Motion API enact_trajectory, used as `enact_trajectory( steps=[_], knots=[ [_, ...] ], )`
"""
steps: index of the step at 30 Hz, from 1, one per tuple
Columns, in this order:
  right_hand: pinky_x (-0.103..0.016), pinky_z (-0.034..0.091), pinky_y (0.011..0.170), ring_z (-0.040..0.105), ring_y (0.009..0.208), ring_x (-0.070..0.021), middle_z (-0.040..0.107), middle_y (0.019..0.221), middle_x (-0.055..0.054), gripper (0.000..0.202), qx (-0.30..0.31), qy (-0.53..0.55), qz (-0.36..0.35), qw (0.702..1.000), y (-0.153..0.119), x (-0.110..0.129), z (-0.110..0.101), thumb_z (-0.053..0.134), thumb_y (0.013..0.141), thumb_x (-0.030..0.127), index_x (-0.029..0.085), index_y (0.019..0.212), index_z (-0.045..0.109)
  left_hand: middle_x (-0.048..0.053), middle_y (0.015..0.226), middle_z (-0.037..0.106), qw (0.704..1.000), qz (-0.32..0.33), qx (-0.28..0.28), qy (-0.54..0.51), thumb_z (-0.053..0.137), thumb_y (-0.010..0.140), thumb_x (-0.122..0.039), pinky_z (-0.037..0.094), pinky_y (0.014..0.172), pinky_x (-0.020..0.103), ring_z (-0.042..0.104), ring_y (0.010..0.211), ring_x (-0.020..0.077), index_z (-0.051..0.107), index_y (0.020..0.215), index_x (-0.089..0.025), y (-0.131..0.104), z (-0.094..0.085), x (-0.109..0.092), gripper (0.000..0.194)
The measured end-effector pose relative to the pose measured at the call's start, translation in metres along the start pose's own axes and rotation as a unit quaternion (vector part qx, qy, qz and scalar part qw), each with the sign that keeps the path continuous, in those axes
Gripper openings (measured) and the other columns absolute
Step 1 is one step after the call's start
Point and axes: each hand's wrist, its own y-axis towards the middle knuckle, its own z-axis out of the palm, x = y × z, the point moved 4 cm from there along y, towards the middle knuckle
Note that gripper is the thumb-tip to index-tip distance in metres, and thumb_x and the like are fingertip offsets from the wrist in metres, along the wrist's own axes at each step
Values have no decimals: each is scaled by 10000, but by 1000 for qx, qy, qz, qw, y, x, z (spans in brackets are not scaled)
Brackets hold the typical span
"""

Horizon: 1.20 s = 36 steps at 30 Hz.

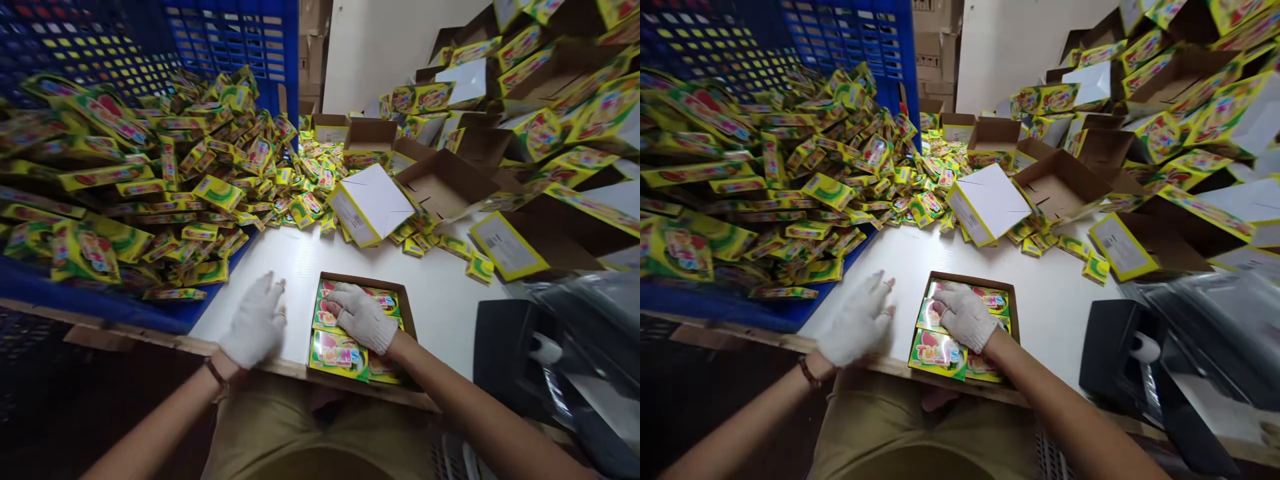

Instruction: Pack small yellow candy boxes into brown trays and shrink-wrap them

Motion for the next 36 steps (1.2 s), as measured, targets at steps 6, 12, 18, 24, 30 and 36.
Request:
enact_trajectory(
  steps=[6,12,18,24,30,36],
  knots=[
    [-347,463,807,558,850,-194,628,887,-62,279,-10,11,-9,1000,1,-1,2,467,986,235,173,827,688,254,1080,634,929,-138,78,335,366,850,-134,453,839,493,584,1021,356,622,1147,-125,49,-61,72,392],
    [-381,491,867,603,945,-225,655,995,-95,208,-117,34,-25,992,-3,8,-22,513,945,241,178,1048,682,182,1068,692,958,-99,82,258,487,837,-220,496,861,413,656,995,301,614,1194,-147,58,-49,41,386],
    [-390,508,869,621,1032,-256,659,1119,-99,433,-89,223,28,970,23,33,-28,612,867,355,177,1258,551,98,1409,574,982,99,-9,-160,454,931,-400,474,1040,315,578,1236,202,430,1458,-192,31,-43,-44,567],
    [-326,477,757,604,845,-193,669,958,-33,208,-42,240,81,966,25,42,-24,521,899,330,192,1046,572,173,1391,524,977,25,-131,163,561,826,-297,428,1003,553,538,1181,355,610,1251,-194,60,-103,0,440],
    [-318,464,720,578,803,-185,617,868,-16,138,-52,224,75,970,14,36,-37,529,889,309,199,969,550,152,1004,661,950,-94,-169,244,464,856,-273,439,892,515,581,1037,353,648,944,-158,66,-137,33,234],
    [-408,445,942,518,1195,-262,575,1056,-91,88,-109,136,-98,980,21,56,-73,567,834,173,201,892,506,63,1092,704,950,-36,-38,-308,579,838,-542,539,799,343,657,939,222,628,1175,-206,45,-68,-29,479]
  ],
)
